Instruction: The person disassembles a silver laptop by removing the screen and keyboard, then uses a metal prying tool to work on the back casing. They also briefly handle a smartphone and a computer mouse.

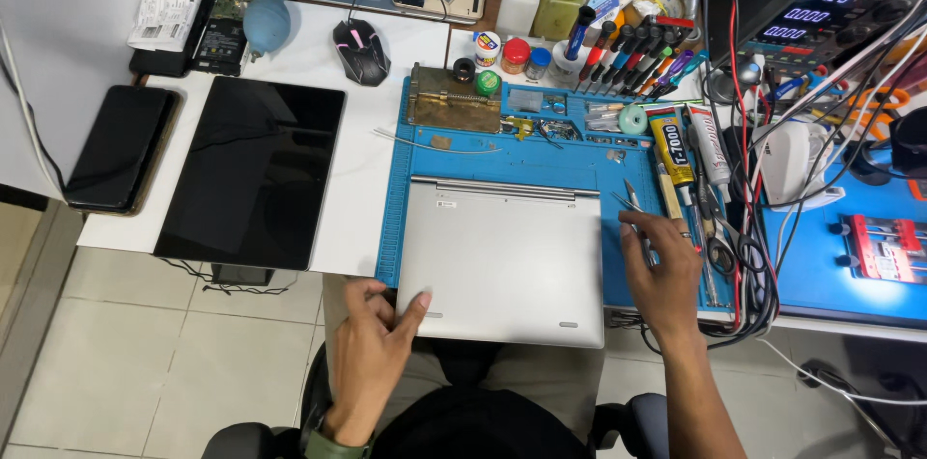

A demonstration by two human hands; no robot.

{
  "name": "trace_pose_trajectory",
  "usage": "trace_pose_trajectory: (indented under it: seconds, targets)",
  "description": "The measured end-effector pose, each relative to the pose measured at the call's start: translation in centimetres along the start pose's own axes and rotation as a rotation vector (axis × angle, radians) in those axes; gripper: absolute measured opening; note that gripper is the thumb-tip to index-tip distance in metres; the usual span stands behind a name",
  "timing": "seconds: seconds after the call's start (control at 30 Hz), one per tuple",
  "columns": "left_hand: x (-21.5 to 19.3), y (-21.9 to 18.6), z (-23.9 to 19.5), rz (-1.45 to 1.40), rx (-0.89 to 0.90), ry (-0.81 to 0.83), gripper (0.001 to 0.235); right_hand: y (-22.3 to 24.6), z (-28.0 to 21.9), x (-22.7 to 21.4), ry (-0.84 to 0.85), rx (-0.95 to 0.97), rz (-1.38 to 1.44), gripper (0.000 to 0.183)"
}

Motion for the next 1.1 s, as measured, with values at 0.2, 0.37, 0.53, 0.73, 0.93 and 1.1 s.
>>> trace_pose_trajectory:
  seconds: [0.2, 0.37, 0.53, 0.73, 0.93, 1.1]
  targets:
    - [-4.9, -10.7, 4.9, 0.264, 0.605, -0.304, 0.019, 0.4, -0.6, 1.1, -0.071, 0.011, 0.041, 0.015]
    - [1.1, -15.7, 14.4, 0.344, 0.924, -0.069, 0.014, 0.3, -1.3, 0.9, -0.161, 0.01, 0.063, 0.016]
    - [5.8, -17.5, 17.3, 0.512, 1.131, -0.011, 0.007, -1.2, -2.7, 0.2, -0.288, 0.063, 0.092, 0.018]
    - [5.7, -18.2, 16.7, 0.433, 1.142, 0.083, 0.014, -0.8, -2.5, 0.2, -0.348, 0.075, 0.071, 0.018]
    - [9.8, -20.5, 16.4, 0.428, 1.176, 0.085, 0.012, -0.9, -2.8, 0.9, -0.335, 0.051, 0.022, 0.017]
    - [11.4, -20.5, 15.9, 0.448, 1.254, 0.01, 0.01, -0.8, -3.0, 1.0, -0.335, 0.06, -0.004, 0.016]
Point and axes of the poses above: each hand's wrist, its own z-axis towards the middle knuckle, its own x-axis out of the palm, y = z × x, the point moved 8 cm from there along z, towards the middle knuckle, and after that the axes turned 9 degrees about -x, right-handed, at the moved point
